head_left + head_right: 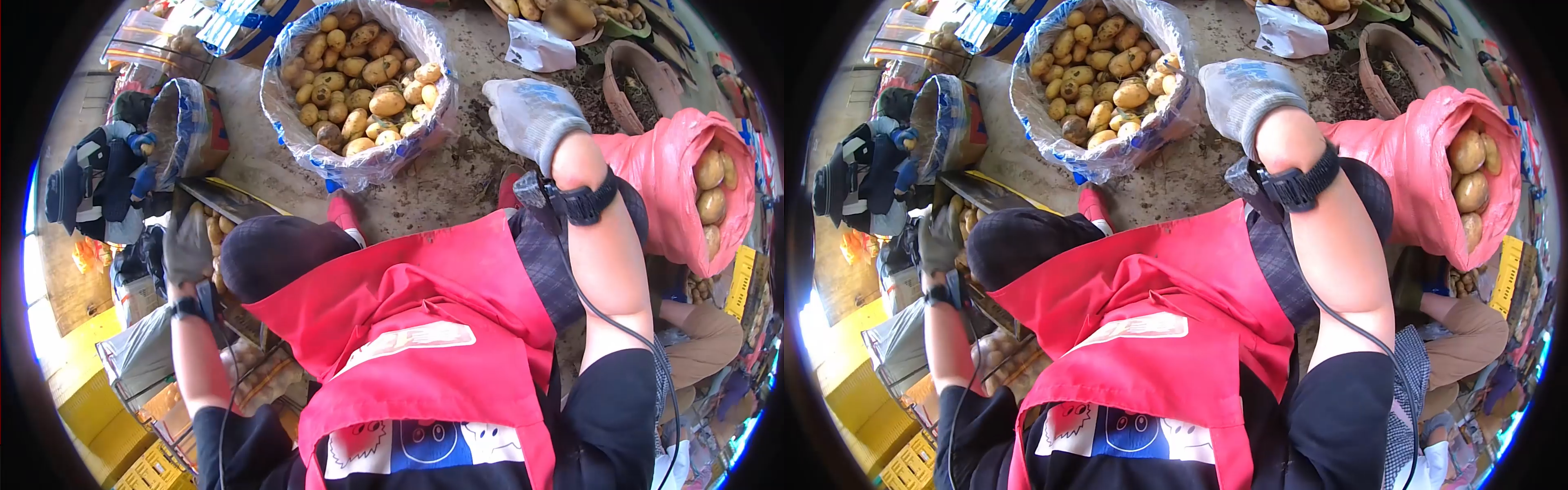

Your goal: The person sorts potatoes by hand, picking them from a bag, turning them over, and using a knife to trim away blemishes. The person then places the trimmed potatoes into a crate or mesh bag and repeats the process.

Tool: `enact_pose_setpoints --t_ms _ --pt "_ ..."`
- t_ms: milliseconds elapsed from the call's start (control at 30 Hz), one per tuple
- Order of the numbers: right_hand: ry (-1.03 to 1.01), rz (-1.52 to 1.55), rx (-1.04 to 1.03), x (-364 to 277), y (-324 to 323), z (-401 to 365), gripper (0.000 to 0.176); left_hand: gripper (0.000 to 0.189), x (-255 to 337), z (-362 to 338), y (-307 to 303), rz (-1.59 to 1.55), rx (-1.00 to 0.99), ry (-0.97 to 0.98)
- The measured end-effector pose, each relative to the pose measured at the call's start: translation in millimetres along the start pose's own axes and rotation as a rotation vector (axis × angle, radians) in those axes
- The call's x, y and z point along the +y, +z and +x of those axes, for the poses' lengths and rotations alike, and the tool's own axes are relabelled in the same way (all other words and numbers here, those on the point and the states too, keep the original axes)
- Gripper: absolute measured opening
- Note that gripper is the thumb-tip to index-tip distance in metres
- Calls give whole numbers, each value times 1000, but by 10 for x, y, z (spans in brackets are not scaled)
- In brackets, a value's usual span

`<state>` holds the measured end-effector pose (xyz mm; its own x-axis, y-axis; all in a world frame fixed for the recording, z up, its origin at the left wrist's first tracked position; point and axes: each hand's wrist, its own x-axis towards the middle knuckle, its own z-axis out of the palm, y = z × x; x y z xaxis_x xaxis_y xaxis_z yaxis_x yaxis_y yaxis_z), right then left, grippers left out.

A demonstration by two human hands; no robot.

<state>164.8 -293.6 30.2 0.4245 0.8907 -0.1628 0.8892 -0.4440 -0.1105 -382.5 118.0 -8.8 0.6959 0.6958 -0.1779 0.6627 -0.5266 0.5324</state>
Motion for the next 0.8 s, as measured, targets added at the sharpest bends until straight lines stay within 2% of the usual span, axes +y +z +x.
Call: enact_pose_setpoints --t_ms 33,100,167,200,233,267,300,333,367,400,467,533,567,633,667,733,767,800 --pt "10 37 18 -18 -61 -38 22 40 372 305 -11 -141 -96 20" --pt "-16 73 47 -48 -107 -68 22 46 1345 932 141 -1070 -101 -135" --pt "-48 88 81 -64 -110 -34 21 46 1691 1651 446 -1019 -365 -238" --pt "-40 89 68 -43 -77 -21 21 45 2086 1875 755 -855 -375 -292" --pt "-32 125 152 -12 -46 -13 19 44 2483 2040 1123 -691 -384 -342" --pt "-24 160 236 27 -15 7 17 47 2590 2184 1488 -462 -399 -243" --pt "23 132 241 76 15 38 12 52 2677 2383 1854 -260 -494 -250" --pt "28 129 227 133 24 71 12 63 2599 2621 2228 -81 -611 -176" --pt "68 83 185 190 8 103 10 75 2686 2706 2510 165 -597 -174" --pt "108 38 143 232 -7 136 9 77 2581 2789 2814 397 -493 22" --pt "129 23 150 266 -29 233 9 78 2640 2859 3086 482 -539 29" --pt "284 89 50 271 -65 319 26 79 2649 2933 3169 483 -538 27" --pt "283 88 41 255 -53 332 26 79 2628 2969 3134 479 -582 24" --pt "265 140 196 198 -39 348 28 79 2524 2947 2989 403 -614 30" --pt "258 141 206 158 -46 350 28 79 2472 2907 2875 406 -603 28" --pt "215 161 137 71 -69 317 32 80 2538 2714 2606 153 -575 58" --pt "194 203 106 25 -74 298 36 70 2625 2603 2453 33 -566 53" --pt "193 198 119 -38 -97 277 36 70 2719 2465 2326 34 -555 61"
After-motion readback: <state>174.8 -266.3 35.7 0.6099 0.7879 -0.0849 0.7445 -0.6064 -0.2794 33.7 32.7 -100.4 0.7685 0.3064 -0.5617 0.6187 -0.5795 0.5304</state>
